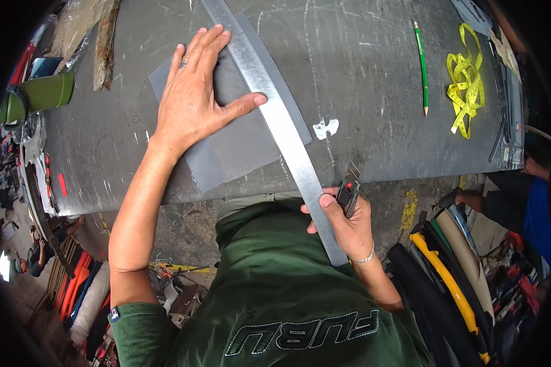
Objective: Using a utility knife and a metal ruler to cut precisely through a piece of grey fabric or material on a workbench.
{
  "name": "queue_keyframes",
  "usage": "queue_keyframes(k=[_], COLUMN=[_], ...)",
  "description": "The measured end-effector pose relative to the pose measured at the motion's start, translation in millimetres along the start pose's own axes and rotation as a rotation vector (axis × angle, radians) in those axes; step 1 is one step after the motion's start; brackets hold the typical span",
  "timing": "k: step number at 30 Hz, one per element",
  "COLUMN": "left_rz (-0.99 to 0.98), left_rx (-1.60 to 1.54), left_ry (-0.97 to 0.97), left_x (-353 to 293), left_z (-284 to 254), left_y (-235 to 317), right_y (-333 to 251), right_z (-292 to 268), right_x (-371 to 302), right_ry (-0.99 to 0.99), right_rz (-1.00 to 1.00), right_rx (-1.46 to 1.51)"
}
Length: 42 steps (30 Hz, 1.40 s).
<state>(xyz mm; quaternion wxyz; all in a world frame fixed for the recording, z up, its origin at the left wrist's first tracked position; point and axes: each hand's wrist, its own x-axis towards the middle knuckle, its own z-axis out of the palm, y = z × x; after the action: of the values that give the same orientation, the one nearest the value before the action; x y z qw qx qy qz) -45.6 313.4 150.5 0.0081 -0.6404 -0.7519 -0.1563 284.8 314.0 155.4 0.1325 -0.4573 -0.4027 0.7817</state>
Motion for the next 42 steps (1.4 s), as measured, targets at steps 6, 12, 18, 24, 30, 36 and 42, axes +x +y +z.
queue_keyframes(k=[6, 12, 18, 24, 30, 36, 42], left_rz=[0.000, 0.000, 0.002, -0.021, -0.034, -0.033, -0.032], left_rx=[0.009, 0.008, 0.007, -0.037, -0.017, 0.017, 0.044], left_ry=[0.001, 0.003, 0.008, -0.016, -0.024, -0.008, -0.011], left_x=[-1.0, -0.9, -0.2, -0.9, -1.3, 1.3, 0.3], left_z=[1.9, 1.1, 1.5, -2.3, -2.2, -3.0, -3.3], left_y=[-0.5, -0.5, -0.1, 3.4, 4.2, 4.2, 3.6], right_y=[2.2, 0.7, 1.8, 2.0, 1.9, 4.1, 7.6], right_z=[-3.1, -2.5, -3.9, -4.3, -4.8, -3.0, -4.6], right_x=[0.2, 0.2, 1.0, 1.1, 2.0, 3.4, 7.0], right_ry=[-0.019, -0.019, -0.028, -0.029, -0.036, -0.019, -0.022], right_rz=[-0.013, 0.000, -0.007, 0.017, 0.023, -0.025, -0.073], right_rx=[-0.016, -0.008, 0.001, 0.031, 0.014, 0.031, -0.022])
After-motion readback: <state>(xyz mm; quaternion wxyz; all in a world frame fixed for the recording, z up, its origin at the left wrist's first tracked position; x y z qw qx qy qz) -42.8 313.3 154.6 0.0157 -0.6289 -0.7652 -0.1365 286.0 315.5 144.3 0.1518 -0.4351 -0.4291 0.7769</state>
